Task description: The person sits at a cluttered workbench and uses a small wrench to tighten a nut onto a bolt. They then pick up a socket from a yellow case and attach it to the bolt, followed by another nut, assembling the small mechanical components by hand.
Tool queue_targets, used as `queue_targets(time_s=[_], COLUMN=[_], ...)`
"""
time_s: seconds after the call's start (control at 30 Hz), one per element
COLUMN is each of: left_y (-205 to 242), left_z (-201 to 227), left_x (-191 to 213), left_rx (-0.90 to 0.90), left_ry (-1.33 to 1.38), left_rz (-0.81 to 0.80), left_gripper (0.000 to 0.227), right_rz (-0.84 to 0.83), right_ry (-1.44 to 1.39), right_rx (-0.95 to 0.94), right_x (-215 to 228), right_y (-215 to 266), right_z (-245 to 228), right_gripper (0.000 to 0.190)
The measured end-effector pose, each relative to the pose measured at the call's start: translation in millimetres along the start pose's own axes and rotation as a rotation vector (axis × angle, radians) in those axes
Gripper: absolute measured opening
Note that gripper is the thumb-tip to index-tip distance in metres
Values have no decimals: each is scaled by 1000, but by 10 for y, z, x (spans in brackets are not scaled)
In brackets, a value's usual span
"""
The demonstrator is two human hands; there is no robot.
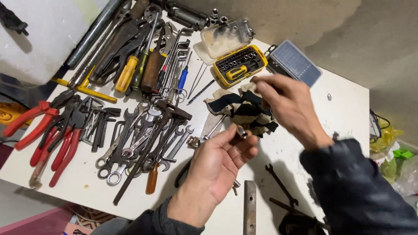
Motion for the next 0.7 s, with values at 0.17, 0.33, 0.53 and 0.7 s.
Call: queue_targets(time_s=[0.17,0.33,0.53,0.7], left_y=[16,49,88,242], left_z=[22,-126,-472,-589], left_x=[-13,-34,104,78], left_rx=[-39,-28,60,47], left_ry=[-66,-135,-267,-380], left_rz=[-5,-29,-46,-61], left_gripper=[21,17,9,18], right_rz=[47,245,358,392], right_ry=[3,30,133,135], right_rx=[178,301,396,487], right_x=[160,120,136,64], right_y=[902,1500,1745,1876], right_z=[-70,-101,-90,68], right_gripper=[33,29,28,14])
Point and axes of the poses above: each hand's wrist, its own y-axis away from the middle knuckle, its own x-axis out of the back of the hand, z = x × y, the point moved 1 cm from there along -y, towards the middle knuckle, and after that the axes turned 1 degree about y, right-handed, at the moved point
